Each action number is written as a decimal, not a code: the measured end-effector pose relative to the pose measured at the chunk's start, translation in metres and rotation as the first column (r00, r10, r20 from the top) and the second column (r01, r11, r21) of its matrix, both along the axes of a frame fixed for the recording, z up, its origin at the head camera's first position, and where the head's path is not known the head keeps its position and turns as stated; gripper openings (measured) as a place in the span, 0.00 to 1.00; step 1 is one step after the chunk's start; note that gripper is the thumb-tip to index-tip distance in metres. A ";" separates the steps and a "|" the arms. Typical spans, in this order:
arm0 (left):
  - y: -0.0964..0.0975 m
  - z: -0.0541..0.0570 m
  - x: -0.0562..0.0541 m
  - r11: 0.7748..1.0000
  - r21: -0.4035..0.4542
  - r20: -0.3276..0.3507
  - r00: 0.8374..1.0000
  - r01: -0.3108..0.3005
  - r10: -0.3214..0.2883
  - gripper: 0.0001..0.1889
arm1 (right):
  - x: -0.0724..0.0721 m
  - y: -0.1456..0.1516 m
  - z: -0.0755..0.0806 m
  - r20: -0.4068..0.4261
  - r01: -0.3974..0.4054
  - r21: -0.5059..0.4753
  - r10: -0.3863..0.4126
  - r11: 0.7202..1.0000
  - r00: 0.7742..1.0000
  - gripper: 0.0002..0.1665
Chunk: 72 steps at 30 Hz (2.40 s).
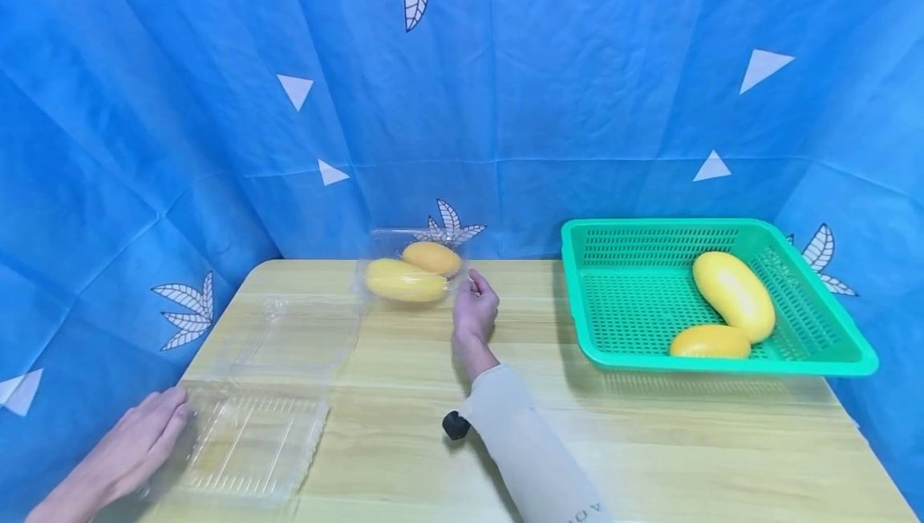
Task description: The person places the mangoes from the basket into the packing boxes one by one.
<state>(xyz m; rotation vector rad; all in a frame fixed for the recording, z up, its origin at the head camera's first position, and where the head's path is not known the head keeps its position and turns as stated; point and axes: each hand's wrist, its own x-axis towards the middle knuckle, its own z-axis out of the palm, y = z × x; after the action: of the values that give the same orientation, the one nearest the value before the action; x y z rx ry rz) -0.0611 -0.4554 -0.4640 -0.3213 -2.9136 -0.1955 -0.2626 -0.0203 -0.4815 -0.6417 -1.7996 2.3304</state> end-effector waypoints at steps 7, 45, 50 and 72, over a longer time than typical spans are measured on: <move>-0.001 0.002 0.004 1.000 -0.007 -0.010 1.000 0.003 -0.004 0.14 | 0.000 -0.012 0.000 0.008 0.022 0.048 -0.023 0.999 1.000 0.22; 0.010 -0.002 0.023 0.997 -0.013 0.073 0.994 -0.075 0.076 0.13 | -0.005 -0.075 0.006 0.023 -0.230 0.193 0.230 0.954 0.973 0.26; 0.012 -0.002 0.022 0.998 -0.004 0.055 0.997 -0.061 0.061 0.13 | -0.010 -0.083 0.008 0.009 -0.313 0.145 0.315 0.939 0.949 0.27; 0.029 0.006 0.023 0.999 -0.007 0.010 0.999 -0.035 0.035 0.14 | -0.021 -0.100 0.020 0.008 -0.514 0.192 0.523 0.836 0.853 0.29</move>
<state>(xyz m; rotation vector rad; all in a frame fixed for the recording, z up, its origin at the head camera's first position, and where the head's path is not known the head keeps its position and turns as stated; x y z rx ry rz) -0.0386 -0.4266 -0.4581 -0.2714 -2.9280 -0.1824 -0.2840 -0.1203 -0.4616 -0.0648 -2.3733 2.3927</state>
